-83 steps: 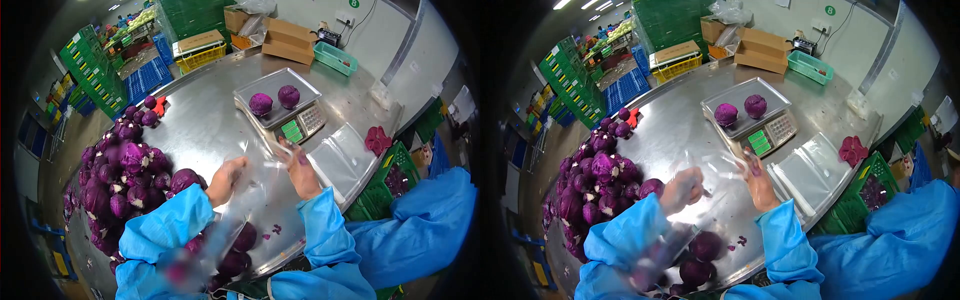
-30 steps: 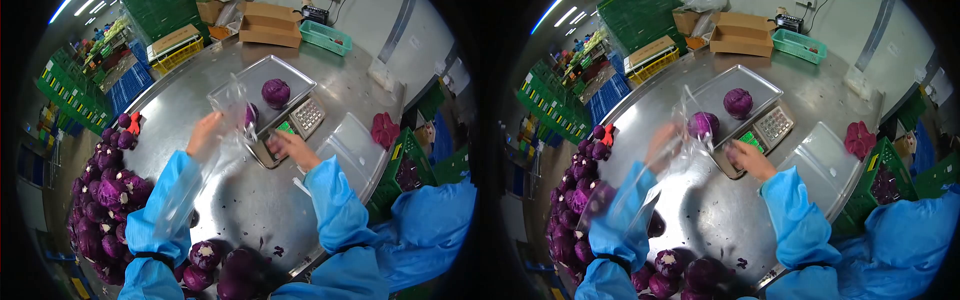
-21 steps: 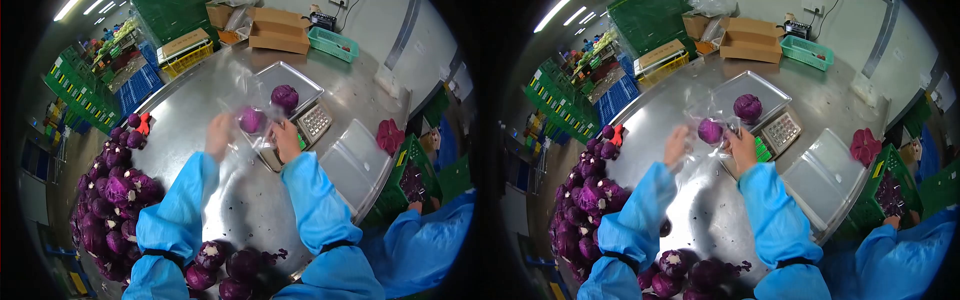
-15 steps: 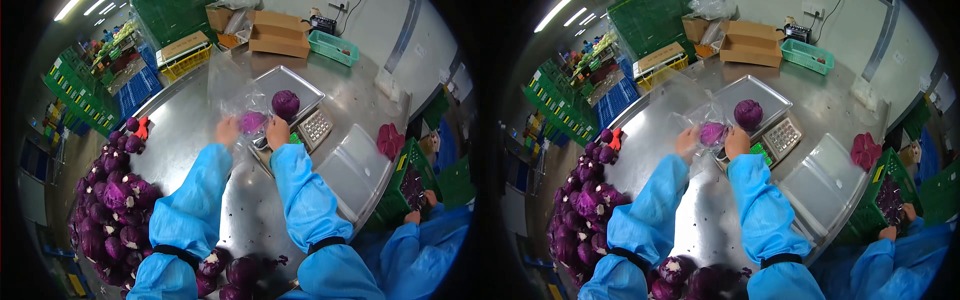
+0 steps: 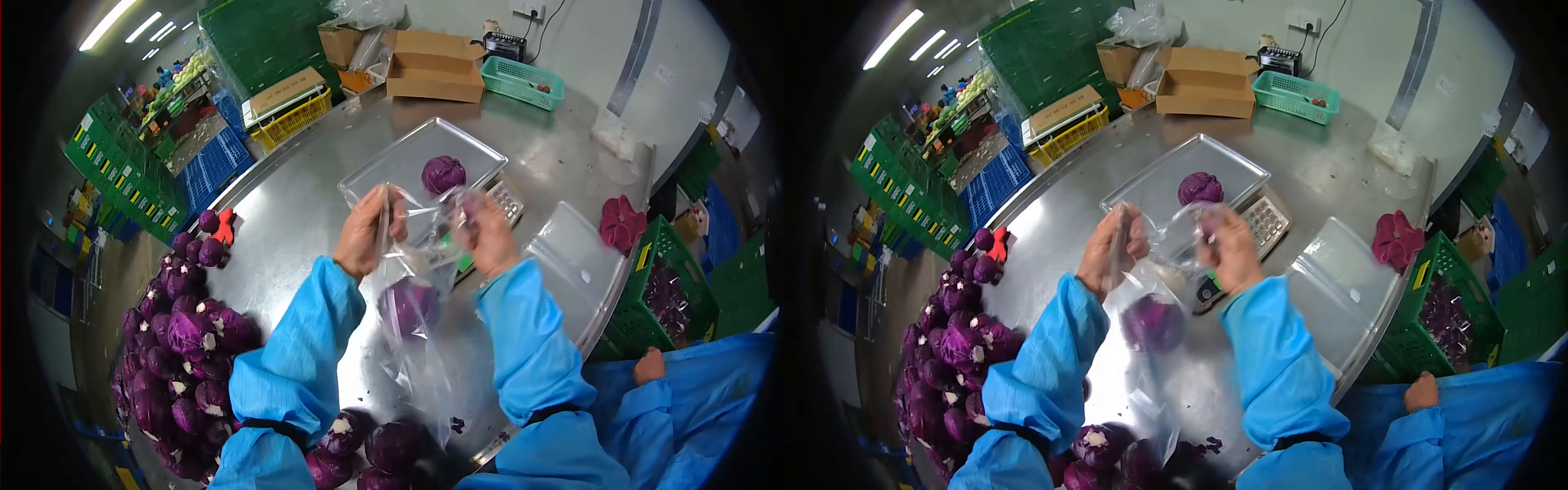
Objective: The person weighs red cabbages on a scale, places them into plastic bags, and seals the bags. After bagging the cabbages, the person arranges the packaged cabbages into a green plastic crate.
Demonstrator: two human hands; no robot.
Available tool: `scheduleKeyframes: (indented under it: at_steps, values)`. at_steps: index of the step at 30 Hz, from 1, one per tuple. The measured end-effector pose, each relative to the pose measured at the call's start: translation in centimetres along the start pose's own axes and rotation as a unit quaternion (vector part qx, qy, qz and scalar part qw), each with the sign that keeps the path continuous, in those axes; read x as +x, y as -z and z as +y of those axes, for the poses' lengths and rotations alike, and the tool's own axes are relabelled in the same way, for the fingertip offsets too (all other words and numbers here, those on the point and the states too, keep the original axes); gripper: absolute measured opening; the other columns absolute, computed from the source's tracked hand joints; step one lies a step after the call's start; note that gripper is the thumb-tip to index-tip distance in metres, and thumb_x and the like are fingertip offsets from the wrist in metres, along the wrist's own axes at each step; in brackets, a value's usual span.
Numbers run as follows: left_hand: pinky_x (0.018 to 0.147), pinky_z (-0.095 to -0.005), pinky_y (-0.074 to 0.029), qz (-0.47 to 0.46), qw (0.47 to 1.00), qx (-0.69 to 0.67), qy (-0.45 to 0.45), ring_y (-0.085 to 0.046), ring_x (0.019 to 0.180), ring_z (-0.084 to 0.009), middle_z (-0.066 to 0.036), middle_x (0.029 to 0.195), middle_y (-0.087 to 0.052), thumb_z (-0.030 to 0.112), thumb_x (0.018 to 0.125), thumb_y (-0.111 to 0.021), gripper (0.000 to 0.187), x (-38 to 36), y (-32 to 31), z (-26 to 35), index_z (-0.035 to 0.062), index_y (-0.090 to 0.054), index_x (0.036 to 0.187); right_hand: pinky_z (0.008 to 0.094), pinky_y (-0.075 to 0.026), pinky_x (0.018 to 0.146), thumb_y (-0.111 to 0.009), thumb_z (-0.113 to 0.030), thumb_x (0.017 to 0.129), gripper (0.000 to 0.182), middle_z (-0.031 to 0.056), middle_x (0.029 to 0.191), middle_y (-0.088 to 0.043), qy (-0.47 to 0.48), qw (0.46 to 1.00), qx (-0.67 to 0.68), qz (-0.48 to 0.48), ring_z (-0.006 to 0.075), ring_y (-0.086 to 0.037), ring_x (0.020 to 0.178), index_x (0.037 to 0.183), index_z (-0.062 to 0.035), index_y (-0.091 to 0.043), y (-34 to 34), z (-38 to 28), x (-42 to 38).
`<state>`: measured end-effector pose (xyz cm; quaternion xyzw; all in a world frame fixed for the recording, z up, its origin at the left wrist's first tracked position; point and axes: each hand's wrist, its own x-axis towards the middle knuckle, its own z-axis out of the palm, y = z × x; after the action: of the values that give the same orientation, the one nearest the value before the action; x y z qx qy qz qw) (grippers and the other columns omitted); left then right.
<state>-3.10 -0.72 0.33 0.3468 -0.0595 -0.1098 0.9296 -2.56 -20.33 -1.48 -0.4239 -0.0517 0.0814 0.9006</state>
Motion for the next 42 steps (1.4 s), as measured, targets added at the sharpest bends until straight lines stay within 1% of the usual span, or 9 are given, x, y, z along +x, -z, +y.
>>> scheduleKeyframes:
  at_steps: [3,8,15,20,27,30,35,41,42]
  values:
    - [0.049,-0.0218,-0.035,-0.006,0.982,0.185,-0.046,-0.046,0.058,-0.0079,0.001,0.077,-0.054,0.031,0.094,-0.05,0.022,3.0,-1.2,-0.5,0.0097,-0.056,0.098,0.0174,-0.029,0.038,-0.06,-0.021,0.088,0.012,-0.0029,0.073,-0.057,0.05,0.999,-0.012,-0.01,0.0033,-0.046,0.05,0.093,-0.0101,-0.061,2.4,-2.9,3.5]
    - [0.051,-0.0239,-0.038,0.134,0.974,0.177,-0.037,-0.048,0.063,-0.0079,0.001,0.079,-0.055,0.032,0.096,-0.046,0.023,8.2,0.3,-4.8,0.0117,-0.057,0.096,0.0221,-0.035,0.039,-0.056,-0.023,0.09,0.019,-0.0008,0.075,-0.059,0.073,0.968,-0.207,0.122,0.0065,-0.047,0.049,0.093,-0.0054,-0.063,4.0,-2.4,9.3]
    - [0.066,-0.0294,-0.045,0.201,0.956,0.209,-0.05,-0.052,0.073,-0.0126,-0.001,0.082,-0.056,0.031,0.096,-0.043,0.024,13.7,5.2,-6.9,0.0101,-0.054,0.096,0.0275,-0.044,0.054,-0.053,-0.029,0.091,0.034,0.0057,0.069,-0.061,0.12,0.878,-0.46,0.066,0.0131,-0.056,0.062,0.09,0.0028,-0.064,10.5,3.9,18.4]
    - [0.064,-0.0286,-0.045,0.19,0.979,0.009,-0.073,-0.052,0.076,-0.0149,-0.004,0.082,-0.054,0.026,0.097,-0.042,0.023,8.9,2.5,-6.5,0.0053,-0.052,0.095,0.0273,-0.048,0.063,-0.051,-0.029,0.093,0.034,0.0099,0.077,-0.062,-0.006,0.996,-0.037,0.076,0.0171,-0.059,0.068,0.097,0.0033,-0.06,5.4,0.2,9.1]
    - [0.064,-0.029,-0.045,-0.172,0.977,0.116,0.043,-0.057,0.074,-0.0174,-0.01,0.078,-0.059,0.025,0.092,-0.052,0.026,-6.1,0.2,-3.3,0.0001,-0.055,0.085,0.0276,-0.044,0.053,-0.051,-0.027,0.093,0.032,0.0102,0.076,-0.06,-0.132,0.977,0.113,-0.127,0.0152,-0.055,0.06,0.093,0.0044,-0.059,4.5,-3.5,-5.5]
    - [0.073,-0.0306,-0.045,-0.252,0.932,0.249,0.075,-0.059,0.078,-0.0184,-0.008,0.081,-0.062,0.022,0.092,-0.051,0.025,-9.4,-3.7,1.1,-0.0001,-0.059,0.084,0.0248,-0.041,0.052,-0.055,-0.029,0.09,0.034,0.0101,0.074,-0.06,-0.025,0.982,-0.126,-0.14,0.0142,-0.053,0.057,0.084,0.0037,-0.061,2.5,-8.7,-10.3]
    - [0.093,-0.0386,-0.033,-0.354,0.679,0.62,-0.171,-0.057,0.091,-0.0201,-0.001,0.083,-0.061,0.019,0.088,-0.058,0.01,-11.3,-9.9,4.3,0.0107,-0.064,0.086,0.038,-0.042,0.076,-0.062,-0.037,0.083,0.037,0.008,0.07,-0.06,0.178,0.91,-0.281,-0.246,0.0185,-0.055,0.064,0.074,-0.0004,-0.064,1.7,-13.0,-13.4]
    - [0.096,-0.048,-0.032,-0.381,0.569,0.68,-0.26,-0.05,0.105,-0.0186,0.0,0.098,-0.055,0.024,0.083,-0.062,0.013,-14.4,-12.4,-2.9,0.0135,-0.06,0.09,0.0423,-0.041,0.084,-0.059,-0.027,0.082,0.029,0.012,0.074,-0.063,0.12,0.826,-0.484,-0.262,0.0231,-0.059,0.072,0.075,-0.0003,-0.065,1.8,-15.4,-20.7]
    - [0.096,-0.0473,-0.032,-0.396,0.564,0.681,-0.248,-0.048,0.108,-0.0198,-0.001,0.104,-0.055,0.024,0.082,-0.062,0.014,-15.6,-12.3,-4.3,0.0131,-0.06,0.091,0.0418,-0.045,0.08,-0.055,-0.025,0.084,0.029,0.0145,0.075,-0.063,0.032,0.907,-0.351,-0.23,0.0249,-0.06,0.072,0.079,0.0013,-0.065,2.2,-15.2,-22.6]
